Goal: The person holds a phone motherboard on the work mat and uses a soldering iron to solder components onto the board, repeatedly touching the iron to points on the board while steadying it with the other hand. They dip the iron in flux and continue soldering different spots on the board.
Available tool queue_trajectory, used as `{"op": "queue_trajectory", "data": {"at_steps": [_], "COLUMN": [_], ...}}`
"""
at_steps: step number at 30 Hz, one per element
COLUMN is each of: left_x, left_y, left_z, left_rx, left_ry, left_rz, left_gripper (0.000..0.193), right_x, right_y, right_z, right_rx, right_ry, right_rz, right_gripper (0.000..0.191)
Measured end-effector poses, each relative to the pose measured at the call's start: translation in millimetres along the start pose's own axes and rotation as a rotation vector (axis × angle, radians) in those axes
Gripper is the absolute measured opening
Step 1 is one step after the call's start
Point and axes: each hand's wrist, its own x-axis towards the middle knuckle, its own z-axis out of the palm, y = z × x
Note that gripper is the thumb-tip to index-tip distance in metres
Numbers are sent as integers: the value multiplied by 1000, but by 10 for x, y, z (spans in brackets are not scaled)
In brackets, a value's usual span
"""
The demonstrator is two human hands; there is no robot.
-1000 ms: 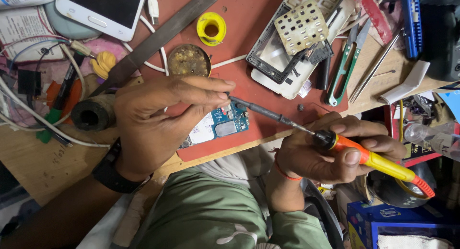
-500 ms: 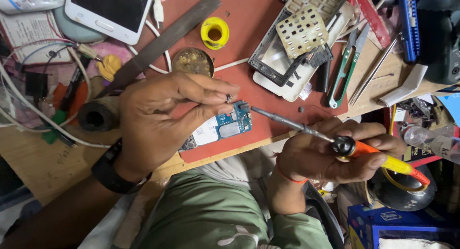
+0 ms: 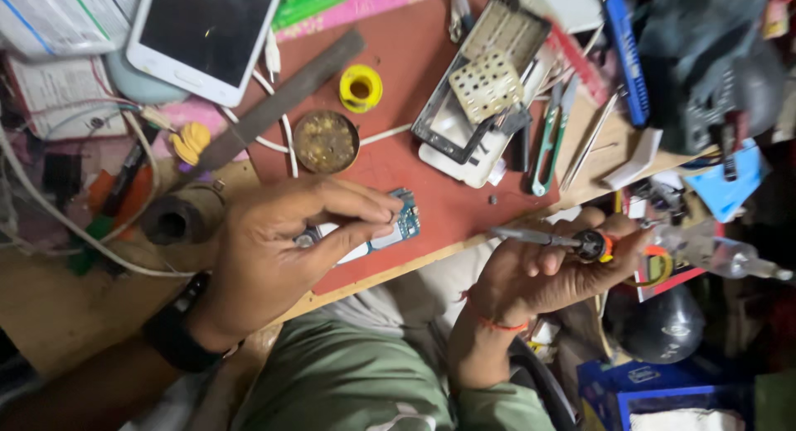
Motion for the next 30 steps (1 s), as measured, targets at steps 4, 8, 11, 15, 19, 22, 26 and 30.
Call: {"op": "queue_trajectory", "data": {"at_steps": [4,8,11,15,19,22,26,30], "left_x": [-32,-73,-115,-152,-134,-129,-112,-92], "left_y": [19,22,44,95,135,143,81,1], "left_z": [-68,-109,-138,-159,-155,-156,-159,-155], "left_rx": [-86,-167,-96,-122,-66,-51,-67,-93], "left_ry": [21,30,38,9,16,36,79,86], "left_rz": [-47,-62,-23,-39,-6,3,-19,-4], "left_gripper": [14,16,15,17,13,12,12,13], "right_x": [80,122,137,143,136,93,-48,-143], "right_y": [-36,-89,-117,-125,-123,-86,130,416], "right_z": [-8,-35,-48,-77,-70,-2,94,120], "right_rx": [63,151,201,228,235,124,142,-251], "right_ry": [-190,-27,-130,-47,-105,-127,43,-237], "right_rz": [97,114,216,214,235,138,-54,-345], "right_gripper": [42,44,44,43,42,45,31,24]}}
